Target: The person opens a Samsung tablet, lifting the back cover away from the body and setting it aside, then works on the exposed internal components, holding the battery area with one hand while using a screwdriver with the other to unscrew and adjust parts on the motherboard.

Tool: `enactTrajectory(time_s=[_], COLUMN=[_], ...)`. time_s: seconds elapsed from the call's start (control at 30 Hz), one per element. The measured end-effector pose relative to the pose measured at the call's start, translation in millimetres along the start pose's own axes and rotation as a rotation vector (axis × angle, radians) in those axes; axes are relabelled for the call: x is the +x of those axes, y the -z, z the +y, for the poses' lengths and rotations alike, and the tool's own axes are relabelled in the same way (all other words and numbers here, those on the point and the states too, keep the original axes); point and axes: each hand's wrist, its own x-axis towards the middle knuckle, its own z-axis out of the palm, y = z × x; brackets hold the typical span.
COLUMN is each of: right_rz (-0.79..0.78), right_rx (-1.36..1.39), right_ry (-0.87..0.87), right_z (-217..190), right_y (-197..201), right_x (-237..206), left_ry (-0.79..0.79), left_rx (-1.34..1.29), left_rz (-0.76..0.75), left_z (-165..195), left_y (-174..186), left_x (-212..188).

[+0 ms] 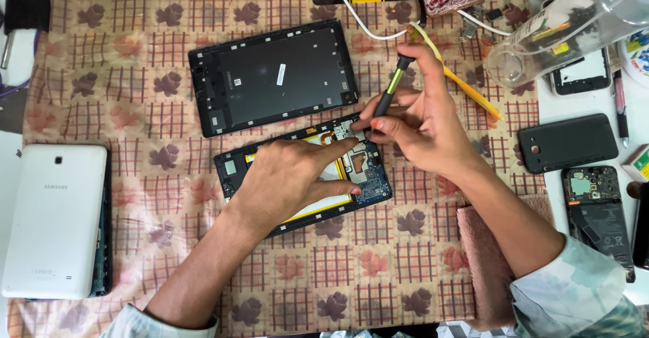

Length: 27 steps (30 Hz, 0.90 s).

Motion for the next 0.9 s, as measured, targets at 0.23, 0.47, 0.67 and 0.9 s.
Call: enactTrajectory(time_s=[0.23, 0.47, 0.67, 0.9], right_rz=[-0.004, 0.091, -0.014, 0.032], right_rx=[-0.049, -0.033, -0.010, -0.122], right_ry=[0.156, 0.039, -0.001, 0.142], right_z=[7.4, 5.9, -0.8, 4.8], right_y=[-2.1, -7.1, 0.7, -7.8], right_x=[-3.4, 2.0, 1.4, -1.7], left_ry=[-0.019, -0.014, -0.013, -0.015], left_rx=[0.010, 0.030, 0.029, 0.016], left_rz=[0.009, 0.001, 0.006, 0.004], left_z=[0.1, -1.4, -2.5, -1.1], left_y=[0.5, 0.3, -0.5, 0.0], left_x=[-1.6, -2.6, -1.8, -1.6])
